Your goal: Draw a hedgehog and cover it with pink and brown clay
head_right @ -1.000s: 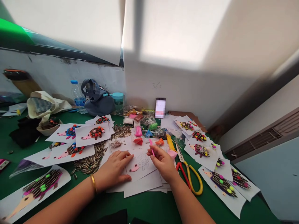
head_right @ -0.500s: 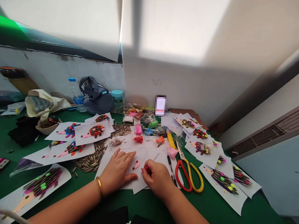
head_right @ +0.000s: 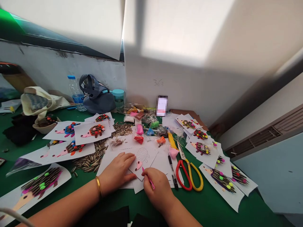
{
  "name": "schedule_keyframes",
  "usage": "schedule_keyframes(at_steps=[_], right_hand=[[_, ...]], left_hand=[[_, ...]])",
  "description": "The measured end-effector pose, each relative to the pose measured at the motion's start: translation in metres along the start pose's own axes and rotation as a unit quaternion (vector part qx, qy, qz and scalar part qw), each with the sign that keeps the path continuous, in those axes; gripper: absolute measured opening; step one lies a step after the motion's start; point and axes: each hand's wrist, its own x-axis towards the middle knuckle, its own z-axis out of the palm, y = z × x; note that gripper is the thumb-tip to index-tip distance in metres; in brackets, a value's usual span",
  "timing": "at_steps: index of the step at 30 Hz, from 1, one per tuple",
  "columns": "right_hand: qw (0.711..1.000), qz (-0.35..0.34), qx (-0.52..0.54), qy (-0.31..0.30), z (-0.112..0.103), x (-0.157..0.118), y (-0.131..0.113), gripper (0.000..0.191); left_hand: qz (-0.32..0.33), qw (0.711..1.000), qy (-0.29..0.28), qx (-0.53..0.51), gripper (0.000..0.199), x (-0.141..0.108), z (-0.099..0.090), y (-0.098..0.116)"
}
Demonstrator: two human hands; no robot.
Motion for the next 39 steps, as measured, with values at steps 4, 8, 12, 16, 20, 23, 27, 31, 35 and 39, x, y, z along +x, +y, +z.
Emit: schedule_keyframes(at_steps=[4, 8, 12, 16, 20, 23, 27, 31, 35, 39], right_hand=[[0.999, -0.041, -0.024, -0.001, 0.005, 0.004, 0.001, 0.020], [0.997, -0.055, -0.046, -0.001, 0.011, 0.006, 0.002, 0.020], [0.997, -0.050, -0.063, -0.005, 0.014, 0.005, 0.003, 0.020], [0.995, -0.057, -0.084, -0.006, 0.016, 0.006, 0.004, 0.020], [0.989, -0.076, -0.124, 0.001, 0.020, 0.007, 0.005, 0.020], [0.985, -0.078, -0.156, 0.001, 0.023, 0.007, 0.006, 0.019], [0.980, -0.081, -0.181, -0.009, 0.025, 0.006, 0.007, 0.019], [0.978, -0.088, -0.190, -0.008, 0.028, 0.003, 0.010, 0.019], [0.977, -0.094, -0.192, -0.002, 0.030, 0.000, 0.010, 0.019], [0.976, -0.090, -0.197, 0.006, 0.031, 0.001, 0.009, 0.021]], left_hand=[[-0.003, 1.000, 0.011, -0.009, 0.048, 0.000, 0.002, 0.000], [-0.005, 1.000, 0.013, -0.004, 0.045, 0.001, 0.003, 0.000], [-0.009, 1.000, 0.004, 0.008, 0.045, 0.002, 0.002, 0.001], [-0.011, 1.000, 0.007, 0.006, 0.042, 0.002, 0.002, 0.002], [-0.009, 1.000, 0.012, 0.003, 0.040, 0.002, 0.002, 0.002], [-0.010, 1.000, 0.010, 0.001, 0.041, 0.002, 0.002, 0.002], [-0.011, 1.000, 0.006, 0.006, 0.041, 0.002, 0.000, 0.003], [-0.012, 1.000, -0.003, 0.015, 0.044, 0.003, 0.000, 0.004], [-0.011, 1.000, -0.006, 0.020, 0.047, 0.002, 0.000, 0.004], [-0.009, 1.000, -0.001, 0.021, 0.045, 0.002, 0.001, 0.003]])
